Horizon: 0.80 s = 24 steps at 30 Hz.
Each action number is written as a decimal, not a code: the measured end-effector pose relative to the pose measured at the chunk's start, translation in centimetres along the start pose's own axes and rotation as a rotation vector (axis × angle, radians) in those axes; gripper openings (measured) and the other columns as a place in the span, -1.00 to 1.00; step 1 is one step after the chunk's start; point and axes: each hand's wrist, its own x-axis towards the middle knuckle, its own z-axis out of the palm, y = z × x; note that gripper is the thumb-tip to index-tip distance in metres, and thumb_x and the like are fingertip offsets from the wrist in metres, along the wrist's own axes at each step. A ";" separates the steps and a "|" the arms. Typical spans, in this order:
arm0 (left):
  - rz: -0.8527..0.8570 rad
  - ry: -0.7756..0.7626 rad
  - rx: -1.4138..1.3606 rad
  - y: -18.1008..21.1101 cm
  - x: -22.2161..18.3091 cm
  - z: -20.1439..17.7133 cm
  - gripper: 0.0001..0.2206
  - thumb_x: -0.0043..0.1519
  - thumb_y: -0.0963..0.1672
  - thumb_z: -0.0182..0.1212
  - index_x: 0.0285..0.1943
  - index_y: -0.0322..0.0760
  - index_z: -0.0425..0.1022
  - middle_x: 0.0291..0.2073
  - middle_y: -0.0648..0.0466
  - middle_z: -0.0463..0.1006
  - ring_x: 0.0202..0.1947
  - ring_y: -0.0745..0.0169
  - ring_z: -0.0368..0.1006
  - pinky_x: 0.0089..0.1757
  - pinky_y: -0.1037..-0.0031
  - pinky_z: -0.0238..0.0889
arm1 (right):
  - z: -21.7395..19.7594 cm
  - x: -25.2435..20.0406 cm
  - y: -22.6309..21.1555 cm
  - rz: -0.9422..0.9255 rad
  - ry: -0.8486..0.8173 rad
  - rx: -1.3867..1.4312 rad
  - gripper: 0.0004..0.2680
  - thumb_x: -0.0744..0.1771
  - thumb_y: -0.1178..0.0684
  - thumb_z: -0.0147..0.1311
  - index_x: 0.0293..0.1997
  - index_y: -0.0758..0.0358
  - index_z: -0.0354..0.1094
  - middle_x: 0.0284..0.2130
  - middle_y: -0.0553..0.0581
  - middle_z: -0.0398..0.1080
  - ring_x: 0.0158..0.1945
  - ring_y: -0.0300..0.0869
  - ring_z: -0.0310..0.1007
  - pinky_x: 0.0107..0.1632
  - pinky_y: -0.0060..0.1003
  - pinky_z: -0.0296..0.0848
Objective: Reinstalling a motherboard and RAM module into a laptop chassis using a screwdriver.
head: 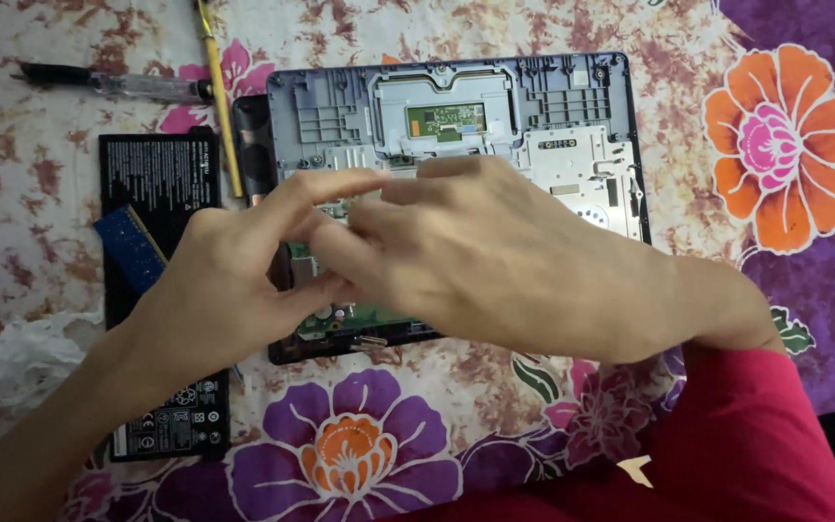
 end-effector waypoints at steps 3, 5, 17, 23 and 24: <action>0.052 0.010 -0.066 -0.2 0.0 -0.2 -0.43 0.20 -0.28 0.27 0.41 -0.24 0.19 -0.14 -0.12 0.69 -0.40 0.24 0.69 -0.40 0.53 0.61 | -1.1 0.3 -0.4 -0.067 0.028 0.060 -0.79 0.34 0.32 0.15 -0.05 0.23 0.16 -0.08 0.21 0.47 -0.44 -0.08 0.45 -0.36 -0.13 0.53; 0.018 -0.015 -0.055 0.0 0.0 -0.3 -0.44 0.20 -0.27 0.26 0.40 -0.17 0.20 -0.14 -0.08 0.69 -0.65 0.32 0.40 -0.59 0.54 0.39 | -0.9 0.1 -0.5 -0.075 0.010 0.084 -0.82 0.34 0.36 0.14 -0.11 0.24 0.20 -0.19 0.19 0.48 -0.45 -0.10 0.48 -0.35 -0.18 0.58; 0.074 -0.018 -0.111 -0.3 -0.1 0.1 -0.46 0.31 -0.15 0.32 0.43 -0.13 0.14 -0.19 0.02 0.65 -0.38 0.27 0.66 -0.26 0.39 0.59 | -1.4 -0.3 -0.3 -0.077 -0.081 0.027 -0.75 0.33 0.33 0.16 0.07 0.29 0.22 -0.18 0.17 0.49 -0.29 -0.13 0.56 -0.21 -0.18 0.64; 0.132 0.002 -0.159 -0.3 -0.1 0.1 -0.41 0.25 -0.20 0.40 0.40 -0.20 0.13 -0.15 -0.06 0.66 -0.20 0.21 0.70 -0.12 0.45 0.65 | -1.2 0.1 -0.3 -0.028 -0.159 -0.003 -0.78 0.40 0.07 0.16 0.09 0.27 0.20 -0.29 0.18 0.48 -0.45 -0.07 0.53 -0.44 -0.18 0.61; 0.125 -0.003 -0.170 -0.3 -0.1 0.1 -0.40 0.24 -0.23 0.40 0.39 -0.18 0.12 -0.21 -0.06 0.66 -0.29 0.24 0.71 -0.21 0.49 0.67 | -1.3 0.1 -0.3 -0.059 -0.151 0.049 -0.75 0.36 0.20 0.18 0.10 0.27 0.18 -0.21 0.21 0.50 -0.35 -0.02 0.58 -0.31 -0.14 0.68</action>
